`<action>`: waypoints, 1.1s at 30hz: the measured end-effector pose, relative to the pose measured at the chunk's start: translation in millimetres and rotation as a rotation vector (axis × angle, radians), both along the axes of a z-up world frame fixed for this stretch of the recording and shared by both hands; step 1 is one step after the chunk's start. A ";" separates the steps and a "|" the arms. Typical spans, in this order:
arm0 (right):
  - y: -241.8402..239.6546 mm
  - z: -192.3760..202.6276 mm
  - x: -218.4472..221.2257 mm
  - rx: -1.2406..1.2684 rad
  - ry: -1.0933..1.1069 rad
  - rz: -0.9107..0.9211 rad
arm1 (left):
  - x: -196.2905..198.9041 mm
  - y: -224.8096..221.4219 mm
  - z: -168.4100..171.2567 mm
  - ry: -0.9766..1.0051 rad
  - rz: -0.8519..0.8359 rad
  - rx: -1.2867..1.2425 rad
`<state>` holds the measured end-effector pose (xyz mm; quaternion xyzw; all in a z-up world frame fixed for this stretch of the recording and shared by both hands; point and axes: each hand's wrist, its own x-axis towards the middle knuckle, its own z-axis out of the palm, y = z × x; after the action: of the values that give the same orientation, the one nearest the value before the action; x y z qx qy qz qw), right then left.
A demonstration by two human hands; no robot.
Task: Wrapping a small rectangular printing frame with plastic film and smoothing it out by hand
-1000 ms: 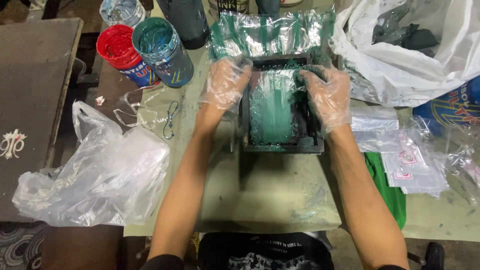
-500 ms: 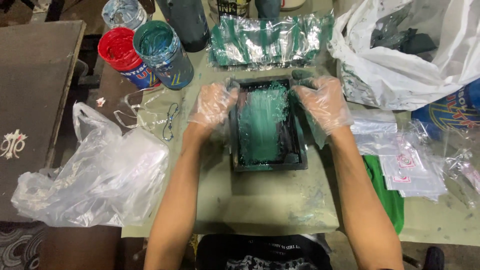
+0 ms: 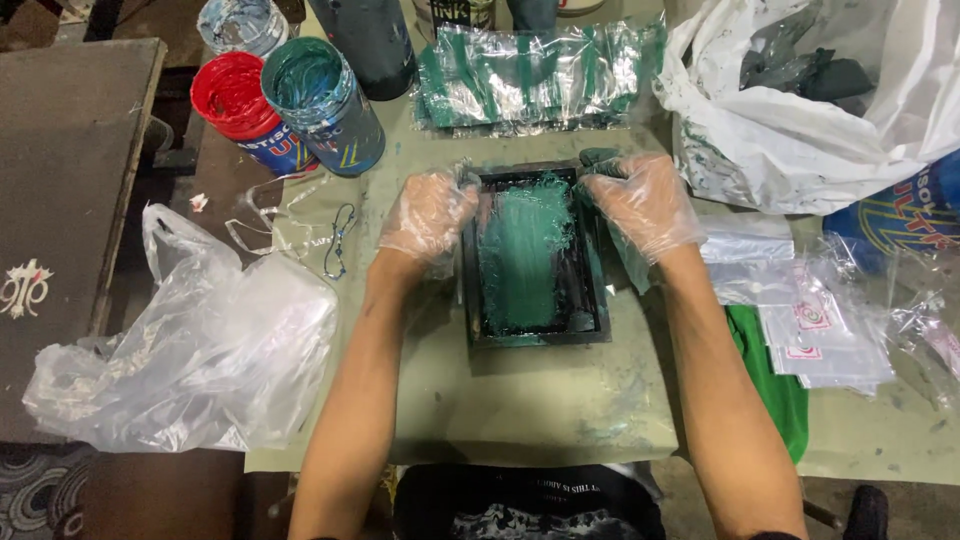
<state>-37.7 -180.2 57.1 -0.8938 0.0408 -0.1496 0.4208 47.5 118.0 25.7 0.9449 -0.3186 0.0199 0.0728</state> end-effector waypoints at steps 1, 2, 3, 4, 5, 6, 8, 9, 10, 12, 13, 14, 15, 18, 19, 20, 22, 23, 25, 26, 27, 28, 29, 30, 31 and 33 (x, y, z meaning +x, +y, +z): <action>-5.8 -8.7 5.8 -0.012 -0.009 -0.009 | -2.8 -1.0 4.9 0.059 0.045 -0.091; -11.5 -17.4 11.7 -0.023 -0.019 -0.017 | -5.5 -2.1 9.8 0.118 0.089 -0.183; -7.4 -14.2 8.5 -0.023 -0.019 -0.015 | -7.7 -2.0 13.5 0.118 0.092 -0.182; -3.5 -11.0 5.4 -0.030 -0.026 -0.008 | -9.9 -2.2 17.3 0.110 0.090 -0.160; -0.2 -8.0 1.2 -0.036 -0.034 -0.006 | -11.9 -3.2 21.1 0.103 0.084 -0.136; 0.9 -6.0 0.6 -0.034 -0.034 -0.007 | -12.9 -4.9 21.7 0.104 0.083 -0.134; 3.3 -1.5 -0.9 -0.036 -0.031 -0.009 | -14.7 -8.2 23.5 0.259 0.222 -0.374; 3.2 -0.1 -0.6 -0.038 -0.035 -0.009 | -15.3 -9.5 25.0 0.255 0.221 -0.376; 3.2 1.2 -0.5 -0.042 -0.018 -0.033 | -16.1 -10.7 26.5 0.244 0.258 -0.353; 7.2 6.5 -5.3 -0.045 0.002 -0.058 | -22.8 -10.4 35.4 0.237 0.295 -0.327; 9.9 11.3 -8.8 -0.037 0.000 -0.038 | -27.3 -10.3 43.3 0.248 0.306 -0.308; 12.7 16.1 -12.4 -0.030 -0.002 -0.018 | -31.7 -10.1 51.3 0.258 0.318 -0.289; 16.2 20.9 -15.1 -0.031 -0.004 -0.018 | -32.5 -10.7 50.1 0.257 0.317 -0.290; 22.9 26.7 -18.3 0.068 -0.046 0.002 | -32.4 -14.4 48.5 0.288 0.356 -0.303; 23.2 22.1 -16.6 -0.023 0.004 0.014 | -32.0 -16.2 48.8 0.290 0.403 -0.255; 23.6 17.5 -14.9 -0.113 0.054 0.025 | -31.5 -17.9 48.9 0.292 0.450 -0.207; 11.7 9.1 0.0 -0.180 0.042 0.037 | -24.0 -16.4 41.9 0.274 0.415 -0.250; 6.2 4.7 7.6 -0.245 0.031 0.048 | -20.3 -15.2 38.6 0.257 0.379 -0.289; 9.1 21.0 -0.2 -0.291 -0.017 0.087 | -15.8 -13.8 30.5 0.223 0.352 -0.298; 10.5 28.6 -4.6 -0.337 -0.065 0.125 | -14.0 -13.2 25.8 0.191 0.324 -0.306; 13.3 34.2 -7.6 -0.337 -0.062 0.125 | -18.5 -11.7 28.7 0.194 0.324 -0.306; 15.9 39.9 -10.5 -0.306 -0.071 0.151 | -22.8 -10.5 31.7 0.215 0.334 -0.363; 18.3 46.3 -12.5 -0.275 -0.082 0.175 | -25.9 -9.5 35.6 0.234 0.342 -0.420; 15.2 35.2 -8.9 -0.275 -0.082 0.174 | -23.9 -10.0 31.2 0.234 0.341 -0.420; 11.8 24.6 -4.4 -0.267 -0.070 0.177 | -21.0 -10.6 27.3 0.241 0.352 -0.427; 10.3 18.7 -0.6 -0.258 -0.060 0.179 | -26.5 -10.2 35.3 0.246 0.363 -0.434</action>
<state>-38.3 -169.9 75.7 -0.9357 -0.0713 -0.1420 0.3150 21.0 107.7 61.0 0.9441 -0.1218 -0.0144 0.3060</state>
